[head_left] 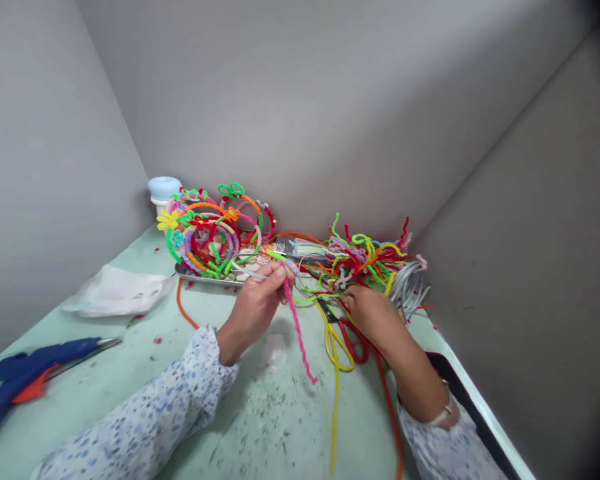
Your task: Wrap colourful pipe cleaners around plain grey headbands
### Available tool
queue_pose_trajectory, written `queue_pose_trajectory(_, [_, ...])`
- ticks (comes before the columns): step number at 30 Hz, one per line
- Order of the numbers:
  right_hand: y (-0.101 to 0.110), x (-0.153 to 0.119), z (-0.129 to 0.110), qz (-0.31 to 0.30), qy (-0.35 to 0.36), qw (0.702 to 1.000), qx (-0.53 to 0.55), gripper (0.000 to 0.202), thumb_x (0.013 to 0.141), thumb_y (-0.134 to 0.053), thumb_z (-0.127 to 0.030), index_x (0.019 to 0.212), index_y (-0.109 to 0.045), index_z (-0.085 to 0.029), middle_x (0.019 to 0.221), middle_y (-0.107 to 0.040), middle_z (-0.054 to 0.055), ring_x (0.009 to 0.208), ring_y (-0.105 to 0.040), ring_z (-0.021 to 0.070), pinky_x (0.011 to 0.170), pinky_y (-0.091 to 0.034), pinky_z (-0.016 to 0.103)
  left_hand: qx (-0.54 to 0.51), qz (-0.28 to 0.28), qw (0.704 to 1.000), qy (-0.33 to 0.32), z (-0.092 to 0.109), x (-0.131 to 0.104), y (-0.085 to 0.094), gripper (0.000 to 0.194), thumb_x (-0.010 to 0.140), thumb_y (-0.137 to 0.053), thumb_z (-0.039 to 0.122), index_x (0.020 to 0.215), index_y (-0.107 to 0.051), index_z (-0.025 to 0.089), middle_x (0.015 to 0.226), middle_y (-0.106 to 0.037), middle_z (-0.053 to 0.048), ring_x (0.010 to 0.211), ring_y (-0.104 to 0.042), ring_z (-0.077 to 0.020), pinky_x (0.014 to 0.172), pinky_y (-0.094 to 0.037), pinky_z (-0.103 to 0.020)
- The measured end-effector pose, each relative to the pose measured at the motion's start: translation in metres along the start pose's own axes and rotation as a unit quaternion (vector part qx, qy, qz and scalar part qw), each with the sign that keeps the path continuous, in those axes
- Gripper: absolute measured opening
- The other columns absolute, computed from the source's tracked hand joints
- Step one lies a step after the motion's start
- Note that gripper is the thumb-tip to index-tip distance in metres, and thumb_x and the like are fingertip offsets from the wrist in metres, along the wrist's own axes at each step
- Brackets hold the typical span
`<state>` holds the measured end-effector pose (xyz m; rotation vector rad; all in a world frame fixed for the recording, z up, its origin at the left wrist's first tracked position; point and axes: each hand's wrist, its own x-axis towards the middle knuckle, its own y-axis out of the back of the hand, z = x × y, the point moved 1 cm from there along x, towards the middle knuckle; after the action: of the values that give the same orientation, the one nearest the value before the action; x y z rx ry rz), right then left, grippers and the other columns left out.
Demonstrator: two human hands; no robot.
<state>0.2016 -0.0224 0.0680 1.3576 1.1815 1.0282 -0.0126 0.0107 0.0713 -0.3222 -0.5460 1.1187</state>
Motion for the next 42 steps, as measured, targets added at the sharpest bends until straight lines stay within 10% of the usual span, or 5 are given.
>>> queue_pose_trajectory(13, [-0.025, 0.016, 0.032, -0.029, -0.087, 0.988, -0.122, 0.033, 0.084, -0.040, -0.004, 0.098, -0.070, -0.009, 0.097, -0.071, 0.023, 0.093, -0.069, 0.0302, 0.078, -0.051, 0.038, 0.088, -0.175, 0.979, 0.056, -0.019, -0.022, -0.013, 0.017, 0.079, -0.060, 0.024, 0.066, -0.067, 0.017, 0.081, -0.055, -0.007, 0.085, -0.051, -0.0195, 0.079, -0.038, -0.032])
queue_pose_trajectory(19, [-0.031, 0.018, 0.033, -0.014, -0.100, 0.989, -0.112, 0.029, 0.090, -0.046, -0.022, 0.096, -0.071, -0.010, 0.095, -0.071, 0.023, 0.092, -0.069, 0.0332, 0.077, -0.051, 0.041, 0.134, -0.233, 0.961, 0.059, -0.027, -0.023, -0.009, 0.011, 0.075, -0.062, 0.022, 0.069, -0.069, 0.016, 0.088, -0.057, -0.007, 0.091, -0.052, -0.0205, 0.086, -0.039, -0.033])
queue_pose_trajectory(29, [-0.009, 0.023, 0.047, 0.057, -0.057, 0.993, 0.090, 0.033, 0.089, -0.044, -0.034, 0.084, -0.071, -0.017, 0.081, -0.072, 0.010, 0.075, -0.064, 0.0199, 0.065, -0.041, 0.027, 0.214, -0.209, 0.954, 0.032, -0.036, -0.022, -0.006, 0.010, 0.078, -0.064, 0.022, 0.077, -0.071, 0.016, 0.087, -0.060, -0.006, 0.088, -0.055, -0.0177, 0.083, -0.042, -0.030])
queue_pose_trajectory(36, [0.014, 0.015, 0.048, 0.099, -0.066, 0.822, 0.557, 0.027, 0.075, -0.061, -0.046, 0.071, -0.059, -0.020, 0.058, -0.055, -0.004, 0.043, -0.039, 0.0078, 0.041, -0.027, 0.022, 0.259, -0.142, 0.954, 0.047, -0.043, -0.023, -0.003, 0.016, 0.080, -0.064, 0.030, 0.085, -0.073, 0.016, 0.086, -0.064, -0.006, 0.083, -0.056, -0.0158, 0.077, -0.042, -0.028])
queue_pose_trajectory(42, [0.036, 0.005, 0.037, 0.107, -0.011, 0.720, 0.685, 0.027, 0.072, -0.070, -0.042, 0.070, -0.056, -0.018, 0.062, -0.053, -0.004, 0.040, -0.035, 0.0026, 0.035, -0.021, 0.017, 0.218, -0.026, 0.972, 0.080, -0.037, -0.016, -0.007, 0.022, 0.078, -0.066, 0.034, 0.088, -0.071, 0.015, 0.082, -0.065, -0.005, 0.072, -0.053, -0.0128, 0.068, -0.040, -0.025])
